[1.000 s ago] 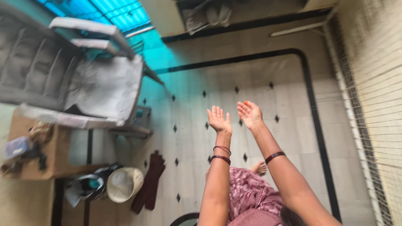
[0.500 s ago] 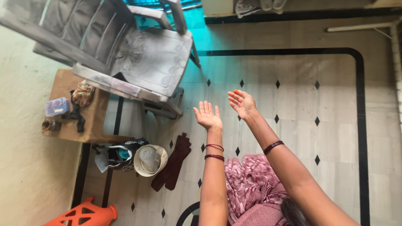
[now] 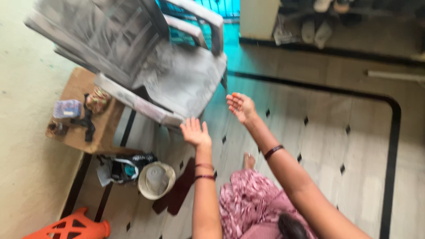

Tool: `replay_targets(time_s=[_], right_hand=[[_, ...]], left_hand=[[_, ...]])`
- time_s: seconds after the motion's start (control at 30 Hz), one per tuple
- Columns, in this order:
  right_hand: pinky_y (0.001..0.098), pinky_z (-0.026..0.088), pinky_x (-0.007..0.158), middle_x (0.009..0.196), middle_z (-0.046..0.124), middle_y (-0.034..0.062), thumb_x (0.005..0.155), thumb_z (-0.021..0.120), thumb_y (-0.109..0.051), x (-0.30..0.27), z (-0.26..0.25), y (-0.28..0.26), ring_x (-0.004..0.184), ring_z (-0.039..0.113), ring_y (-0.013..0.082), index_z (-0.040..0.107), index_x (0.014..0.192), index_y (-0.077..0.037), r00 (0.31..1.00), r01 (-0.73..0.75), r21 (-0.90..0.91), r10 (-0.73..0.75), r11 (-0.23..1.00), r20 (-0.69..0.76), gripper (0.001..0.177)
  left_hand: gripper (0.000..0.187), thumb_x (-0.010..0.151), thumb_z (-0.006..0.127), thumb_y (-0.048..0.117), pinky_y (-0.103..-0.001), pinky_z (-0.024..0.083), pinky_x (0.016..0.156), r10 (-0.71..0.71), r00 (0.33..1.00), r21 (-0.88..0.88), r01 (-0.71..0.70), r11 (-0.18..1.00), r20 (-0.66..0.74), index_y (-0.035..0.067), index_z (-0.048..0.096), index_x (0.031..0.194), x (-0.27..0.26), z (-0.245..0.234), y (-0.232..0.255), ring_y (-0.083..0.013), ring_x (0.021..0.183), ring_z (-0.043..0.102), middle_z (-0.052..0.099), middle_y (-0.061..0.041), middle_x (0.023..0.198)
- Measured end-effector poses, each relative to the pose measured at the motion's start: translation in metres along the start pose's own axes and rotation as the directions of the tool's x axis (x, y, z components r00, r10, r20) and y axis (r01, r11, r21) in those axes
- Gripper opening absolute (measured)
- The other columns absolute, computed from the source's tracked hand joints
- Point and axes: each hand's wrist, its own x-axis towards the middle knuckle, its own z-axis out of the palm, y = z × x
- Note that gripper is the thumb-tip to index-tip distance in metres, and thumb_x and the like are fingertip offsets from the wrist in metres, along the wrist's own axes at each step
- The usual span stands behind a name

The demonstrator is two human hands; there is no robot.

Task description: The person moves and arranges various household items including chairs, stools, a small heater, a bucket containing cleaning supplies, and fan blades.

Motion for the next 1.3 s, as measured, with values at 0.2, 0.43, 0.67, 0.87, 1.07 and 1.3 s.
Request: replay_targets(time_s=[0.2, 0.43, 0.67, 0.87, 1.07, 1.3], right_hand=[[0.0373, 0.051, 0.094, 0.129, 0.071, 0.0111, 0.096, 0.053, -0.030, 0.066, 0.040, -0.020, 0.112, 0.064, 0.0217, 0.060, 0.129, -0.006, 0.999, -0.051, -0.047, 0.051, 0.998, 0.001, 0.041], [0.0370, 0.049, 0.094, 0.124, 0.074, 0.0099, 0.096, 0.053, -0.032, 0.127, 0.075, -0.062, 0.113, 0.066, 0.0210, 0.061, 0.125, -0.008, 0.999, -0.031, -0.123, 0.033, 0.992, 0.010, 0.039], [0.0367, 0.050, 0.084, 0.110, 0.076, 0.0067, 0.092, 0.061, -0.022, 0.193, 0.126, -0.084, 0.095, 0.066, 0.0176, 0.065, 0.116, -0.010, 0.997, 0.073, -0.296, -0.076, 0.952, 0.002, 0.027], [0.0356, 0.051, 0.086, 0.107, 0.076, 0.0076, 0.088, 0.068, -0.017, 0.283, 0.144, -0.089, 0.096, 0.067, 0.0179, 0.072, 0.113, -0.008, 0.945, 0.298, -0.633, -0.312, 0.715, 0.092, 0.027], [0.0485, 0.045, 0.098, 0.121, 0.064, 0.0187, 0.082, 0.067, -0.019, 0.354, 0.157, -0.105, 0.117, 0.058, 0.0390, 0.063, 0.123, -0.005, 0.655, 0.376, -0.915, -0.657, -0.146, 0.374, 0.044], [0.0539, 0.043, 0.108, 0.134, 0.059, 0.0247, 0.101, 0.058, -0.044, 0.412, 0.162, -0.139, 0.124, 0.056, 0.0450, 0.055, 0.134, -0.002, 0.835, 0.120, -0.948, -0.486, -0.296, 0.257, 0.053]], left_hand=[[0.089, 0.094, 0.046, 0.065, -0.052, 0.027, 0.120, 0.111, 0.988, 0.125, -0.097, 0.987, -0.112, 0.013, 0.020, 0.162, 0.067, 0.035, 0.022, -0.0298, 0.152, 0.030, 0.030, -0.015, 0.166], [0.086, 0.089, 0.067, 0.023, -0.050, 0.042, 0.112, 0.241, 0.882, 0.394, -0.070, 0.916, -0.404, 0.016, 0.018, 0.160, 0.142, 0.041, 0.026, -0.0338, 0.142, 0.045, 0.039, -0.018, 0.157], [0.087, 0.079, 0.076, 0.016, -0.056, 0.037, 0.113, 0.863, 0.505, 0.986, -0.127, 0.110, -0.031, 0.004, 0.032, 0.154, 0.197, 0.024, 0.053, -0.0470, 0.135, 0.044, 0.041, -0.027, 0.149], [0.103, 0.071, 0.086, 0.022, -0.058, 0.032, 0.114, 0.926, 0.274, 0.954, 0.070, -0.290, 0.261, -0.001, 0.032, 0.154, 0.243, -0.017, 0.127, -0.0499, 0.135, 0.042, 0.042, -0.030, 0.149], [0.104, 0.067, 0.091, 0.040, -0.057, 0.041, 0.108, 0.810, 0.551, 0.969, 0.237, 0.077, -0.199, 0.003, 0.040, 0.149, 0.258, -0.030, 0.185, -0.0459, 0.133, 0.049, 0.050, -0.027, 0.144], [0.088, 0.076, 0.089, 0.046, -0.045, 0.050, 0.103, 0.524, 0.703, 0.842, 0.202, 0.501, -0.481, -0.012, 0.057, 0.134, 0.253, -0.047, 0.220, -0.0375, 0.119, 0.063, 0.060, -0.029, 0.135]])
